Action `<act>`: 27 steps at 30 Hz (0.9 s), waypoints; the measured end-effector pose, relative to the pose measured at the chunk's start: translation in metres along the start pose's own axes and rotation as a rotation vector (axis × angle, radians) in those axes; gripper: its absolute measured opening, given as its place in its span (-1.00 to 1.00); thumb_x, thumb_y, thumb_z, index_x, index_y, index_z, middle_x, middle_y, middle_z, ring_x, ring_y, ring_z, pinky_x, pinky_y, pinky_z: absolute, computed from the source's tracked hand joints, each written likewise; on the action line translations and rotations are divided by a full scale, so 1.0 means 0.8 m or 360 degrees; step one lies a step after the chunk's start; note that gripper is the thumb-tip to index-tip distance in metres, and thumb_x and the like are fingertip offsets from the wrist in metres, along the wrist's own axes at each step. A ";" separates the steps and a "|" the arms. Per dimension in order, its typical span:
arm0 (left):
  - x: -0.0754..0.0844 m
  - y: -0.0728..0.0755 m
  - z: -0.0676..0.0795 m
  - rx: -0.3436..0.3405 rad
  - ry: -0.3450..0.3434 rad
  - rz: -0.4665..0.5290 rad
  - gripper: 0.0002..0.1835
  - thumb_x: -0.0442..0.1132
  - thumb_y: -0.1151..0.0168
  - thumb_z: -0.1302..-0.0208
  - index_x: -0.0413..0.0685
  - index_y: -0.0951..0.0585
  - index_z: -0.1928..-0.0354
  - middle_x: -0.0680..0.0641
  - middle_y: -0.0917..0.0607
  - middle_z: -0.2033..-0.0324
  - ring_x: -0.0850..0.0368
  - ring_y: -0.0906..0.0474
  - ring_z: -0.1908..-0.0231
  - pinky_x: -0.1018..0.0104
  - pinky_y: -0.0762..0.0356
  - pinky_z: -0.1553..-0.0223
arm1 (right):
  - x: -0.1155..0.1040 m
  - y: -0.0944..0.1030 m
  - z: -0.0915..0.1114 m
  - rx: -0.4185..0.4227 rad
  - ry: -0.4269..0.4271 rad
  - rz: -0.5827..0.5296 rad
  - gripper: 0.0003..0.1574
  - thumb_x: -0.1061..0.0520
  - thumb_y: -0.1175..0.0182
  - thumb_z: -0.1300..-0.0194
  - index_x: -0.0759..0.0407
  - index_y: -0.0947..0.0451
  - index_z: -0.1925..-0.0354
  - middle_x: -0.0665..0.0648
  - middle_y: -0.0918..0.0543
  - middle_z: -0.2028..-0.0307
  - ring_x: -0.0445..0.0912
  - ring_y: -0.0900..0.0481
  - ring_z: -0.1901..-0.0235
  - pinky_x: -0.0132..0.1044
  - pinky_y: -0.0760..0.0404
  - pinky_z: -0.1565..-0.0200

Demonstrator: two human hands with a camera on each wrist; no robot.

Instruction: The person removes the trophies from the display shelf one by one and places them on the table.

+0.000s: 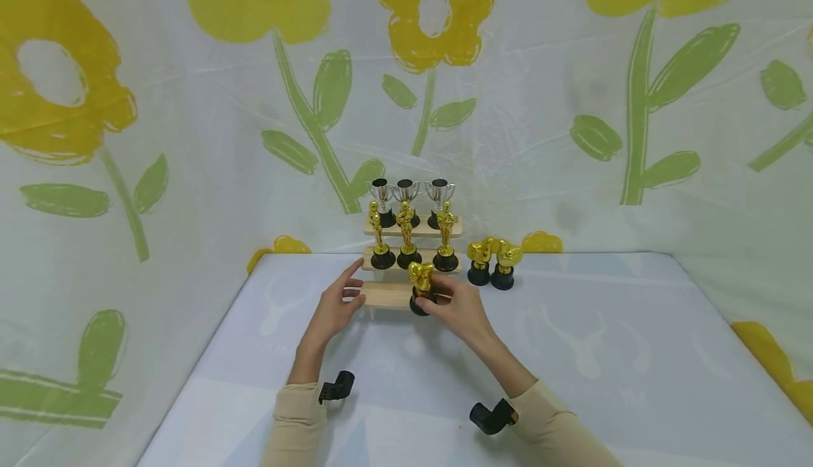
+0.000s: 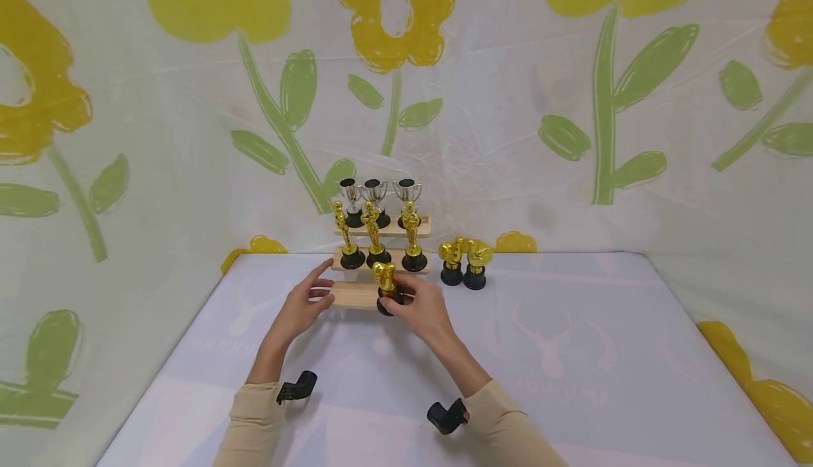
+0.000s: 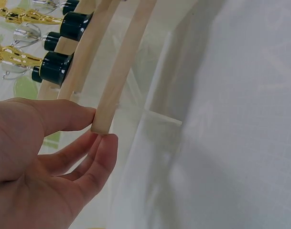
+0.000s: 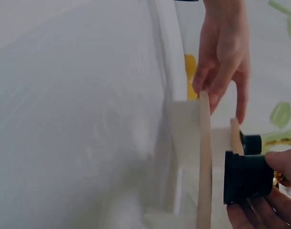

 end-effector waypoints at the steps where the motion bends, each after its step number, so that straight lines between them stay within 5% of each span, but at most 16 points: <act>1: 0.000 0.001 0.000 0.0007 -0.0001 -0.0009 -0.21 -0.43 -0.22 -0.28 0.25 -0.23 -0.48 -0.29 -0.60 -0.09 -0.17 -0.62 -0.05 0.03 -0.65 -0.05 | 0.001 0.007 0.002 0.0016 -0.0003 0.0008 -0.43 0.16 -0.45 -0.10 0.23 -0.62 -0.10 0.22 -0.73 0.02 0.07 -0.71 0.02 -0.24 -0.73 0.08; 27: -0.001 -0.002 -0.001 -0.0005 0.0022 -0.0019 -0.21 -0.43 -0.23 -0.28 0.26 -0.24 -0.48 -0.28 -0.60 -0.10 -0.15 -0.62 -0.06 0.02 -0.65 -0.06 | 0.088 0.153 0.025 0.0258 -0.0182 0.0414 -0.40 0.06 -0.38 -0.20 0.35 -0.54 -0.13 0.40 -0.68 0.00 0.21 -0.67 -0.01 -0.04 -0.69 -0.01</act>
Point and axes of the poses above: each hand's wrist, its own z-axis away from the middle knuckle, its own y-axis out of the back of the hand, x = y × z, the point moved 10 cm from there along -z, towards the middle knuckle
